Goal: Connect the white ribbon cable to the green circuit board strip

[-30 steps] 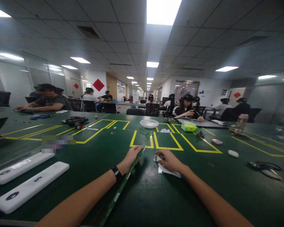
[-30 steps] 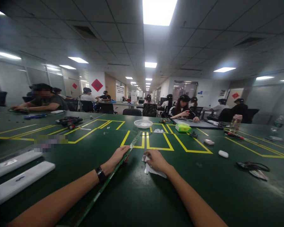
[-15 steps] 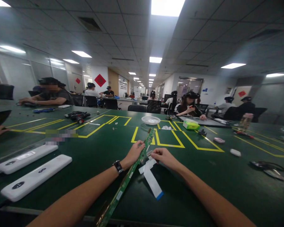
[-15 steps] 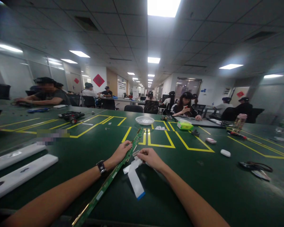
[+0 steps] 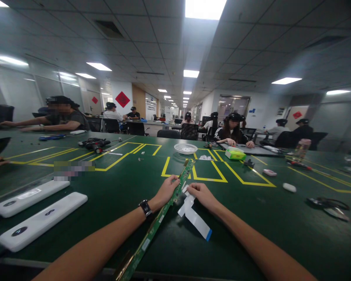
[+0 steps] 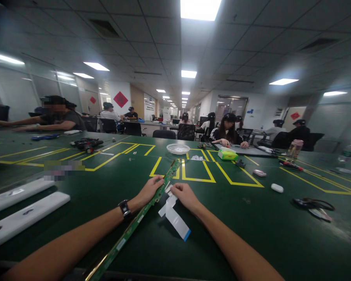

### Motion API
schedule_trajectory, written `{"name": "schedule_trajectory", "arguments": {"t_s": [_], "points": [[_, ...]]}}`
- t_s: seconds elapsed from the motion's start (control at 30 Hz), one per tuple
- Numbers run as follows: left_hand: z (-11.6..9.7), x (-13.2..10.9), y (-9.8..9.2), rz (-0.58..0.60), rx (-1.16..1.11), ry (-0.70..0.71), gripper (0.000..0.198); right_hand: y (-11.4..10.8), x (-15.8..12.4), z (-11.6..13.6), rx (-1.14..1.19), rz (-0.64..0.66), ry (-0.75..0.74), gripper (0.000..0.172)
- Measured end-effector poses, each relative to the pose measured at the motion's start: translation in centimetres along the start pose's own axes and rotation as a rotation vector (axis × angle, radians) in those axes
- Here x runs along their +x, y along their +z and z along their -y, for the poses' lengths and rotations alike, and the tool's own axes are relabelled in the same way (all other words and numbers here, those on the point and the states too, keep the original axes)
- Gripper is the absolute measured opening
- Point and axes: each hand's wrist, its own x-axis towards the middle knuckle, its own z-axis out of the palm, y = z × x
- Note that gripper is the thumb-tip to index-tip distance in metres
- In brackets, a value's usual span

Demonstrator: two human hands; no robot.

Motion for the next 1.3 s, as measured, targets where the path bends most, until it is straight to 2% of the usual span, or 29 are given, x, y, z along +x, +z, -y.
{"name": "schedule_trajectory", "arguments": {"t_s": [0.37,0.63,0.8,1.13,1.3], "points": [[-0.28,-0.15,-0.06,-0.003,0.006,-0.014,0.026,-0.02,-0.17,0.69,0.01,-0.051,0.001,0.035],[0.2,-0.11,0.21,0.003,0.014,-0.008,0.027,0.24,-0.27,0.62,-0.019,-0.042,-0.008,0.038],[0.13,-0.23,0.21,0.01,0.006,-0.045,0.027,-0.06,-0.01,0.36,-0.018,-0.052,-0.003,0.035],[0.15,-0.22,0.15,0.009,0.031,-0.01,0.026,0.07,-0.23,0.45,-0.055,-0.05,-0.024,0.033],[-0.04,-0.36,0.2,0.009,0.039,-0.041,0.027,0.1,-0.36,0.65,-0.062,-0.071,-0.004,0.031]]}}
